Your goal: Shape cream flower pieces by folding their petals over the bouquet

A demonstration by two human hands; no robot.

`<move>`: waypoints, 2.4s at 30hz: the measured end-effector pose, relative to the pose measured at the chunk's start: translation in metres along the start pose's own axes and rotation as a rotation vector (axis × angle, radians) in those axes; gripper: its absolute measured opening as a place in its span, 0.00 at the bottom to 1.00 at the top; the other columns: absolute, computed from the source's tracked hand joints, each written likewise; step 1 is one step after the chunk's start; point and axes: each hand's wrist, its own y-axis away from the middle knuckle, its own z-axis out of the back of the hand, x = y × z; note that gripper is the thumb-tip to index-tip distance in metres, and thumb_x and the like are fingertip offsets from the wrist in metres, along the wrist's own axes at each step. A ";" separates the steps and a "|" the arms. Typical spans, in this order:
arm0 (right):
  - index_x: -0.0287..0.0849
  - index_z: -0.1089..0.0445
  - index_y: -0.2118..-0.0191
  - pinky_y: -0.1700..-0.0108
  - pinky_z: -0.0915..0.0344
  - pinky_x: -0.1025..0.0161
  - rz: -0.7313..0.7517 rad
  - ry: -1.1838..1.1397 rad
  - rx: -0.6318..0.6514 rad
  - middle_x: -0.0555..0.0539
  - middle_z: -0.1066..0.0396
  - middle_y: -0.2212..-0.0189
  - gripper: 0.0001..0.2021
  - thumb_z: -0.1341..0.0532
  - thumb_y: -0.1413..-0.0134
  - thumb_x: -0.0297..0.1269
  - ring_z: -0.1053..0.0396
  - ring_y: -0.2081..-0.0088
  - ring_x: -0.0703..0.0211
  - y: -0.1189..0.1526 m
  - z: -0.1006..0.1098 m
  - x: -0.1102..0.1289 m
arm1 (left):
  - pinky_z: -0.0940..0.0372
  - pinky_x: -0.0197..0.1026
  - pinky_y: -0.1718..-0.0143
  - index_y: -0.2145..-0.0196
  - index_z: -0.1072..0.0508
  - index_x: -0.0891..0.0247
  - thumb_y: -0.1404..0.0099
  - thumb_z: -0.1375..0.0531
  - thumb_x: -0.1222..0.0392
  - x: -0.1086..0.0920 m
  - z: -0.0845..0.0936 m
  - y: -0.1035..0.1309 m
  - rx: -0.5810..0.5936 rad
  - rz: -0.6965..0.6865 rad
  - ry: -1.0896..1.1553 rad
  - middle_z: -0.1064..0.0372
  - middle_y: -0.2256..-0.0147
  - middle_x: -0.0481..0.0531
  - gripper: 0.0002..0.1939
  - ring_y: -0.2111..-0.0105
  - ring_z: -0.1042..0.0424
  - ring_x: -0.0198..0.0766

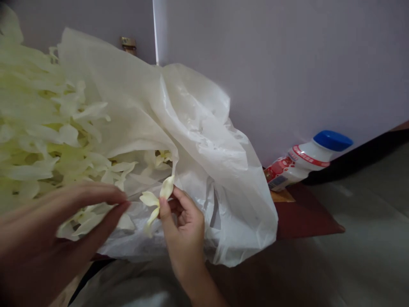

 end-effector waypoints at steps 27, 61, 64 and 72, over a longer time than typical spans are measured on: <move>0.49 0.20 0.56 0.62 0.25 0.66 0.130 0.052 0.164 0.49 0.23 0.65 0.09 0.34 0.40 0.30 0.24 0.65 0.61 0.005 0.008 -0.006 | 0.26 0.29 0.62 0.68 0.15 0.56 0.38 0.33 0.69 0.014 -0.045 -0.016 0.108 0.256 0.520 0.18 0.67 0.46 0.08 0.65 0.20 0.33; 0.49 0.20 0.58 0.63 0.26 0.64 0.120 0.071 0.189 0.49 0.24 0.66 0.06 0.33 0.40 0.33 0.25 0.66 0.60 0.007 0.009 -0.007 | 0.27 0.33 0.62 0.69 0.16 0.57 0.40 0.31 0.65 0.017 -0.045 -0.015 0.131 0.364 0.659 0.20 0.68 0.49 0.04 0.65 0.21 0.36; 0.50 0.21 0.57 0.63 0.26 0.64 0.116 0.064 0.184 0.49 0.24 0.65 0.07 0.33 0.40 0.33 0.25 0.66 0.60 0.007 0.009 -0.007 | 0.27 0.33 0.63 0.69 0.16 0.58 0.39 0.31 0.65 0.017 -0.044 -0.015 0.146 0.354 0.646 0.21 0.69 0.49 0.04 0.65 0.21 0.36; 0.49 0.20 0.59 0.64 0.26 0.65 0.151 0.099 0.178 0.50 0.25 0.67 0.06 0.33 0.40 0.32 0.26 0.67 0.61 0.006 0.008 -0.006 | 0.28 0.33 0.63 0.71 0.15 0.58 0.39 0.32 0.65 0.018 -0.043 -0.016 0.147 0.347 0.622 0.20 0.69 0.50 0.05 0.66 0.21 0.37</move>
